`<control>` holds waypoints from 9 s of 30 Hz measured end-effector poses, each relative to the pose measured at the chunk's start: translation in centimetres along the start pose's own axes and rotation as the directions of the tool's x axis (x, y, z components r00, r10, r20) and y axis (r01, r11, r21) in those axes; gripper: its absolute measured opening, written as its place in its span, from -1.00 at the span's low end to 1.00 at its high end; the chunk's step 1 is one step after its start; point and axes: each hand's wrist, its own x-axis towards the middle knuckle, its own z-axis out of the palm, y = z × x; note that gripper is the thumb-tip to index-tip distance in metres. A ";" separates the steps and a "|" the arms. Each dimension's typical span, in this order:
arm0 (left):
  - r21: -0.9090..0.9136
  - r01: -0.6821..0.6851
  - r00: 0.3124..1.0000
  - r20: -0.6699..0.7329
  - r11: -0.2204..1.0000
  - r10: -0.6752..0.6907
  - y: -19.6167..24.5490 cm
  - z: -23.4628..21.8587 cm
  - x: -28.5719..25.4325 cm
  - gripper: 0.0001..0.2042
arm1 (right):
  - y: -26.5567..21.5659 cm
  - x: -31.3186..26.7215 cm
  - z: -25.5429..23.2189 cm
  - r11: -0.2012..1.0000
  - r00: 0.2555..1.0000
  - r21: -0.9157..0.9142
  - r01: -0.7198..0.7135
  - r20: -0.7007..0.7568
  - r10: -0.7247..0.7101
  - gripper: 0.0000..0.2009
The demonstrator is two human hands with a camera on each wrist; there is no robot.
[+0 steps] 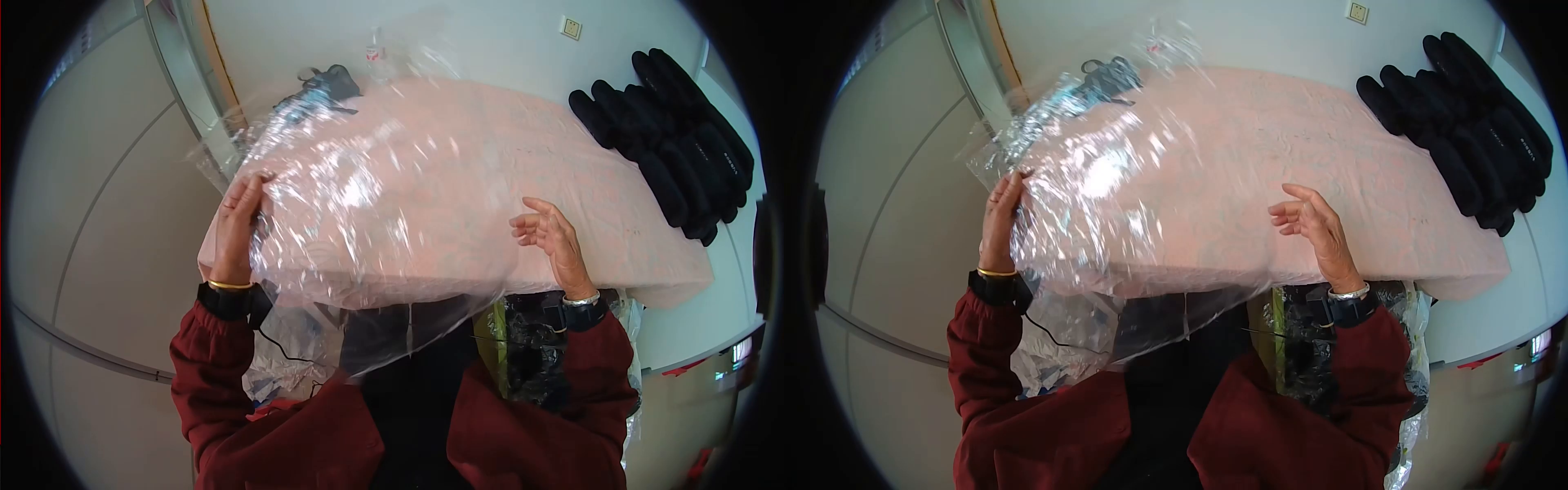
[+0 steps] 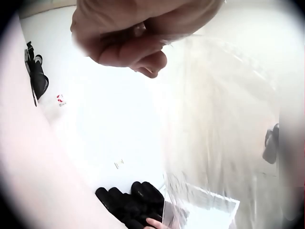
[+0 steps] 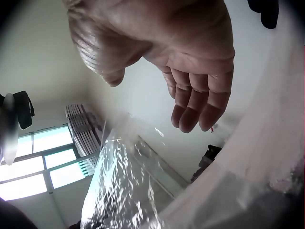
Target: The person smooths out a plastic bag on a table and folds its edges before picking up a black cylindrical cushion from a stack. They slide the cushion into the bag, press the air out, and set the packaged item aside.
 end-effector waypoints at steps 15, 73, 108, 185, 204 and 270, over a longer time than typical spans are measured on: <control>-0.033 0.010 0.932 -0.363 0.999 -0.021 -9.2 -8.4 2.2 -0.77 | 1.1 -5.1 6.3 0.731 0.680 -0.296 -0.615 0.271 0.681 -0.44; 0.524 -0.668 0.714 0.650 0.528 0.259 -11.3 14.5 -5.7 -0.19 | 4.4 -3.6 10.3 0.362 0.932 -0.861 0.357 0.351 -0.086 -0.47; 0.940 -0.339 0.939 0.334 -0.045 -0.081 -9.0 -10.8 1.5 -0.11 | 5.8 -0.8 5.4 0.287 0.951 -0.923 0.256 0.293 0.097 -0.19; 0.722 -0.674 0.736 0.674 0.154 0.059 -11.9 9.7 -6.2 -0.13 | 4.2 -2.4 7.6 0.384 0.930 -0.866 0.320 0.364 0.044 -0.05; 0.946 -0.324 0.937 0.325 -0.034 0.128 -9.4 -7.6 -6.0 -0.20 | 2.9 -5.9 5.1 0.304 0.944 -0.911 0.281 0.320 0.086 -0.13; 0.775 -0.629 0.694 0.599 0.069 -0.400 -8.1 2.4 5.5 -0.09 | 5.7 -1.9 4.3 0.349 0.937 -0.882 0.316 0.348 0.030 0.02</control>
